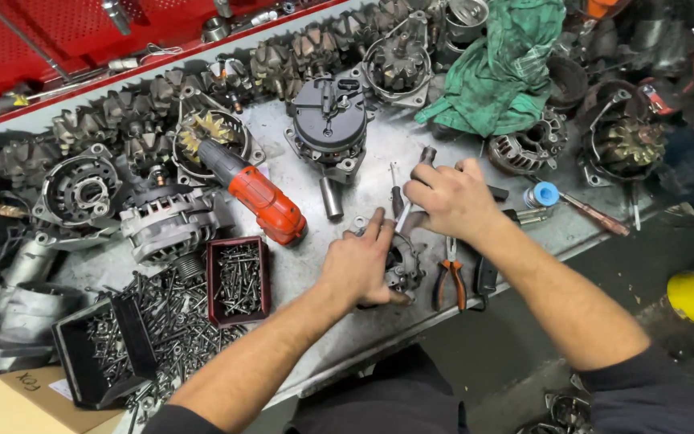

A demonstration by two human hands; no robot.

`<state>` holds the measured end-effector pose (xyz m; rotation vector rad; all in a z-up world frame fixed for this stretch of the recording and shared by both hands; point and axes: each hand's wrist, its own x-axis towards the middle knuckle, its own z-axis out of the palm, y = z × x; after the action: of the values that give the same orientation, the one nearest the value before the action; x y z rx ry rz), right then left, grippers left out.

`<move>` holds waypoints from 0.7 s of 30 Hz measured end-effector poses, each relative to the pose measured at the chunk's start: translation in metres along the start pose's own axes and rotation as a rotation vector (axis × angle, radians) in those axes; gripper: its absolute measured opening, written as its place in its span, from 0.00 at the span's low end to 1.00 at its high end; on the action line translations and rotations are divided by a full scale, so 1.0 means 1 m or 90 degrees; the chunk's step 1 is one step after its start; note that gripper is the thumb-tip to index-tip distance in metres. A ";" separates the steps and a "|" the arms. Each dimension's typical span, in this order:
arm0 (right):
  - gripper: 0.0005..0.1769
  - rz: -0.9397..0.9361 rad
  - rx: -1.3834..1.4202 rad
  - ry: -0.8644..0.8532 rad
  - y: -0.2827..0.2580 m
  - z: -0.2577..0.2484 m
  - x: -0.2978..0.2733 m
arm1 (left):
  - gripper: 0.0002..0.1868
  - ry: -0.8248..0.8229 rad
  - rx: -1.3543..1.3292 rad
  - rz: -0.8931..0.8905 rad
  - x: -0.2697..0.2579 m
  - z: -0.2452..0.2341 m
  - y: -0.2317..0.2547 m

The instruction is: The person works on a mechanical component on a cluttered workbench, using a screwdriver to tighten screws and a hammer to tap parts into place. They also use pliers to adjust small components within the assembly.

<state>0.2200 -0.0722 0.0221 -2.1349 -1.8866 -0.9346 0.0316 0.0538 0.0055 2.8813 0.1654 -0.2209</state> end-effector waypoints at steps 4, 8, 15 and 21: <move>0.28 0.148 -0.032 -0.047 -0.033 0.004 0.008 | 0.70 -0.008 -0.039 -0.131 -0.007 -0.003 0.026; 0.29 0.272 -0.067 -0.039 -0.061 -0.010 0.022 | 0.70 0.022 -0.120 -0.273 -0.008 0.004 0.045; 0.25 0.238 -0.047 -0.113 -0.059 -0.049 0.039 | 0.71 0.013 -0.165 -0.218 -0.013 0.001 0.032; 0.13 0.178 0.176 -0.302 -0.025 -0.068 0.031 | 0.74 -0.129 -0.173 0.006 -0.016 -0.023 0.008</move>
<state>0.1732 -0.0742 0.0855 -2.4984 -1.6917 -0.1063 0.0204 0.0510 0.0320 2.5706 0.1334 -0.4484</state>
